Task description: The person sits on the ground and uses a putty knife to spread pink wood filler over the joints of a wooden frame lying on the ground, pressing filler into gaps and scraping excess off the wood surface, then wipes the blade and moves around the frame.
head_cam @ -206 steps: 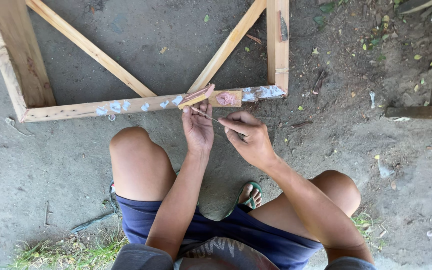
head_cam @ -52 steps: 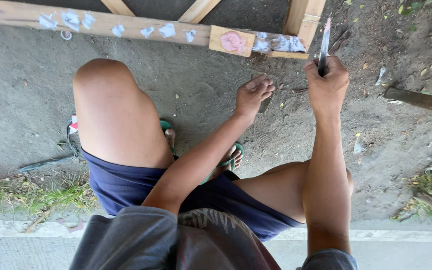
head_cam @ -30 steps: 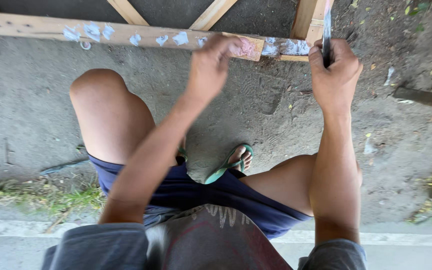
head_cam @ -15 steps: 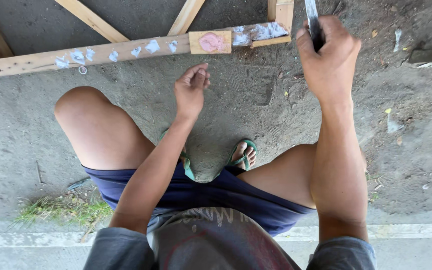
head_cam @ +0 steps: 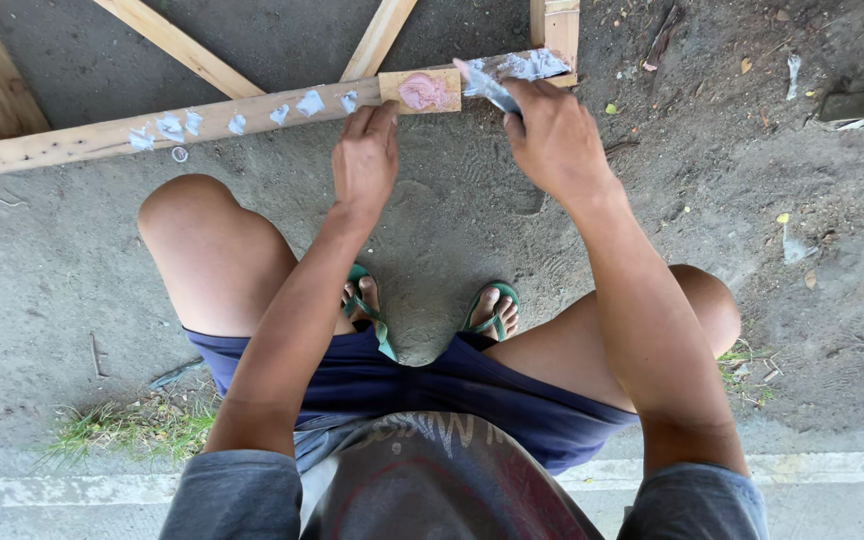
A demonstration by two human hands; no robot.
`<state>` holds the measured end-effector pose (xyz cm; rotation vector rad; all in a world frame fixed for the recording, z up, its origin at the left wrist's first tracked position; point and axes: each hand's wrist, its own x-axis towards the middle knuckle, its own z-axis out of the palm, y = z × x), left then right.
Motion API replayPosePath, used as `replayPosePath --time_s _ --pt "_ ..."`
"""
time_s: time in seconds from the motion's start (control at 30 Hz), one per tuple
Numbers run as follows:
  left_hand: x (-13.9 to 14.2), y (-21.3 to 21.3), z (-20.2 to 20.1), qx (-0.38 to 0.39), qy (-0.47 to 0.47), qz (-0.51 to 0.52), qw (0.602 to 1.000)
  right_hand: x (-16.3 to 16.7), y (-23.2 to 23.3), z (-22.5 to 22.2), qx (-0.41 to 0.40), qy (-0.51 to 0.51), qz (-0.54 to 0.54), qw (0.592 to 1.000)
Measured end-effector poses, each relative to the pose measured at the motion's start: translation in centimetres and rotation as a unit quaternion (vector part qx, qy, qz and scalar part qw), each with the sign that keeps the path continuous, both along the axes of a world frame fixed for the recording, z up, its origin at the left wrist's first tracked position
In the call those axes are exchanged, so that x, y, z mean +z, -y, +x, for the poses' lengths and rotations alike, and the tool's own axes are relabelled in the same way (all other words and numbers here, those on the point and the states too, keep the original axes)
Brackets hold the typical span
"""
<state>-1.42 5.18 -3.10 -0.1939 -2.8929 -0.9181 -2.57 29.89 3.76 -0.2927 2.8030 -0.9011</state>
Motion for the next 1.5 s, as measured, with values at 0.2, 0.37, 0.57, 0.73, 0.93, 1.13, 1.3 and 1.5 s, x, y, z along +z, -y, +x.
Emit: replayPosePath --time_s 0.2,0.37,0.57,0.73,0.93,1.13,1.3,1.5 --pt "0.0 0.5 -1.1 -0.052 -0.004 -0.052 0.997 -1.9 0.8 0.1 0.009 0.019 0.044 0.999" --pt "-0.2 0.6 -1.4 -0.074 0.004 -0.052 0.996 -3.3 1.3 0.2 0.018 -0.001 0.078 0.997" --pt "-0.4 0.4 -2.3 -0.168 0.005 -0.201 0.965 -4.4 1.4 -0.1 0.015 0.029 0.100 0.994" --pt "-0.1 -1.0 -2.7 -0.269 -0.002 -0.407 0.873 -4.1 1.1 -0.4 0.016 0.021 0.091 0.995" --pt "0.8 -3.3 -2.4 -0.368 -0.061 -0.612 0.698 -3.3 1.2 -0.9 0.009 0.144 0.128 0.981" --pt "0.5 -2.6 -1.4 -0.424 0.057 -0.701 0.571 -3.8 0.6 -0.6 0.005 0.087 0.112 0.990" --pt "1.6 1.8 -1.8 -0.257 0.166 -0.197 0.932 -4.4 -0.2 -0.4 0.016 0.033 0.116 0.993" --pt "2.5 3.0 -0.5 -0.127 0.278 0.301 0.903 -2.2 -0.4 -1.3 -0.011 0.012 0.068 0.998"
